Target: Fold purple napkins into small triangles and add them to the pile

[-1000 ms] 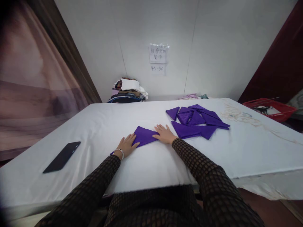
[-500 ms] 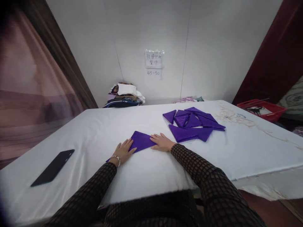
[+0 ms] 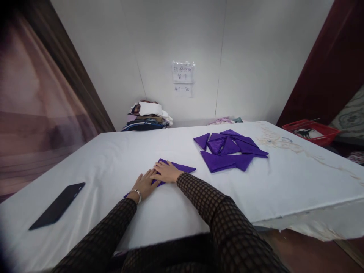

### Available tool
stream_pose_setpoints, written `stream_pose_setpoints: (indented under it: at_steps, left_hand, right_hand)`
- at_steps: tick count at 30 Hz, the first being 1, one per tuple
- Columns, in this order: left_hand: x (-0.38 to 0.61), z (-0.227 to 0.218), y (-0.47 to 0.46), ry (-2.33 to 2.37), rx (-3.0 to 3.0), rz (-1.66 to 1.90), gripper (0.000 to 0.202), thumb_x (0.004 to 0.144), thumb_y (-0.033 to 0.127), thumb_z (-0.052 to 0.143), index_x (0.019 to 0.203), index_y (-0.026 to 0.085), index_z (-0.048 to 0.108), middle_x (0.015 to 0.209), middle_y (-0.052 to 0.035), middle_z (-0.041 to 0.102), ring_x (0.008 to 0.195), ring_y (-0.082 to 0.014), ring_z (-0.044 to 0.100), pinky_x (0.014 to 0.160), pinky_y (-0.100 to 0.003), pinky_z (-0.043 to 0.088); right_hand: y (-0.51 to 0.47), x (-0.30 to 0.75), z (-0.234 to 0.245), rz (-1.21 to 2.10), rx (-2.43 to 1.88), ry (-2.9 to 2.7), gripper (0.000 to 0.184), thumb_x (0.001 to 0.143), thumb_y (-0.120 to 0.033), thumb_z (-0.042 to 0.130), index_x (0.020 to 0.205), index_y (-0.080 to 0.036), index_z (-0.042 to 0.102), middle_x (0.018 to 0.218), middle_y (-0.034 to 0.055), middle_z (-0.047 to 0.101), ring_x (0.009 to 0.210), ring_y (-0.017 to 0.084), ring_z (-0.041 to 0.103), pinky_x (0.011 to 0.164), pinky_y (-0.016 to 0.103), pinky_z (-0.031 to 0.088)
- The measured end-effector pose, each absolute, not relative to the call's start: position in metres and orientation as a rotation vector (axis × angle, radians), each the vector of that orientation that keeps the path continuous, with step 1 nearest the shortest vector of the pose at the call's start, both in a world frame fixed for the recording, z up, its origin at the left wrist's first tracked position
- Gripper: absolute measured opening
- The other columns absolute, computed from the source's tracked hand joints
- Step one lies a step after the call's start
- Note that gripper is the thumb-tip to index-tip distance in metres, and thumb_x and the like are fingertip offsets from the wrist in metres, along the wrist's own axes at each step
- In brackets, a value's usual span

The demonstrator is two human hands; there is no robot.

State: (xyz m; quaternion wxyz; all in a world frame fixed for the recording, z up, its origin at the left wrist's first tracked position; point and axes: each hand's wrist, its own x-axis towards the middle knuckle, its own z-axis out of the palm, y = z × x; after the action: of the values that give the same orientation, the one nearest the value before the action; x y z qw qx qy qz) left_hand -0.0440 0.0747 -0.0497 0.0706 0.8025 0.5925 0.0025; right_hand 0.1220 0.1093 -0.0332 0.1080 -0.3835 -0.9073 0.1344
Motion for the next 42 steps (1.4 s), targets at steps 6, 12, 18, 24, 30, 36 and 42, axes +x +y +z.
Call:
stream_pose_setpoints:
  at_steps: [6, 12, 18, 24, 30, 36, 42]
  left_hand:
    - [-0.042, -0.049, 0.074, 1.775, 2.406, -0.004, 0.067, 0.089, 0.054, 0.029, 0.146, 0.020, 0.021, 0.153, -0.0046, 0.021, 0.142, -0.0219, 0.013, 0.113, -0.049, 0.011]
    - [-0.058, -0.048, 0.068, 1.871, 2.370, 0.001, 0.064, 0.090, 0.052, 0.027, 0.145, 0.019, 0.024, 0.153, -0.0060, 0.018, 0.142, -0.0237, 0.012, 0.113, -0.050, 0.014]
    - [-0.114, -0.053, 0.047, 2.154, 2.162, -0.082, 0.060, 0.092, 0.044, 0.021, 0.146, 0.017, 0.023, 0.154, -0.0066, 0.015, 0.142, -0.0252, 0.011, 0.111, -0.056, 0.012]
    - [-0.151, -0.051, 0.022, 2.328, 2.033, -0.052, 0.059, 0.092, 0.044, 0.026, 0.144, 0.017, 0.028, 0.153, -0.0084, 0.021, 0.141, -0.0277, 0.016, 0.108, -0.059, 0.017]
    - [-0.156, -0.045, 0.001, 2.366, 2.006, 0.342, 0.045, 0.090, 0.038, 0.040, 0.130, 0.019, 0.050, 0.145, -0.0090, 0.039, 0.137, -0.0258, 0.029, 0.110, -0.050, 0.026]
    - [-0.148, -0.062, 0.004, 2.029, 2.113, 0.735, 0.028, 0.078, 0.028, 0.059, 0.104, 0.020, 0.066, 0.130, -0.0058, 0.057, 0.127, -0.0218, 0.044, 0.108, -0.039, 0.036]
    - [-0.142, -0.065, 0.007, 1.957, 1.995, 0.836, 0.030, 0.068, 0.009, 0.057, 0.092, 0.023, 0.069, 0.126, -0.0022, 0.060, 0.127, -0.0202, 0.045, 0.108, -0.040, 0.037]
  right_hand:
    - [0.115, 0.120, -0.050, 0.390, -1.219, -2.647, 0.062, 0.093, -0.057, 0.028, 0.142, -0.020, 0.033, 0.150, 0.0119, 0.028, 0.140, 0.022, 0.018, 0.111, 0.048, 0.013]
    - [0.114, 0.122, -0.049, 0.422, -1.216, -2.656, 0.066, 0.092, -0.059, 0.027, 0.143, -0.017, 0.031, 0.151, 0.0109, 0.025, 0.140, 0.022, 0.015, 0.112, 0.047, 0.010]
    - [0.116, 0.123, -0.052, 0.424, -1.211, -2.662, 0.072, 0.091, -0.062, 0.024, 0.143, -0.013, 0.031, 0.152, 0.0119, 0.024, 0.141, 0.024, 0.014, 0.112, 0.045, 0.008]
    - [0.114, 0.124, -0.053, 0.401, -1.198, -2.673, 0.072, 0.091, -0.061, 0.023, 0.144, -0.013, 0.031, 0.152, 0.0108, 0.023, 0.140, 0.023, 0.015, 0.112, 0.045, 0.010]
    - [0.115, 0.125, -0.062, 0.354, -1.255, -2.706, 0.074, 0.090, -0.063, 0.020, 0.145, -0.015, 0.029, 0.152, 0.0101, 0.022, 0.140, 0.024, 0.015, 0.112, 0.044, 0.010]
    - [0.115, 0.125, -0.069, 0.259, -1.269, -2.736, 0.074, 0.090, -0.063, 0.017, 0.145, -0.014, 0.028, 0.152, 0.0095, 0.022, 0.140, 0.024, 0.015, 0.112, 0.045, 0.012]
    - [0.116, 0.126, -0.072, 0.239, -1.271, -2.739, 0.074, 0.090, -0.063, 0.017, 0.145, -0.015, 0.030, 0.151, 0.0101, 0.024, 0.140, 0.024, 0.017, 0.112, 0.044, 0.014]
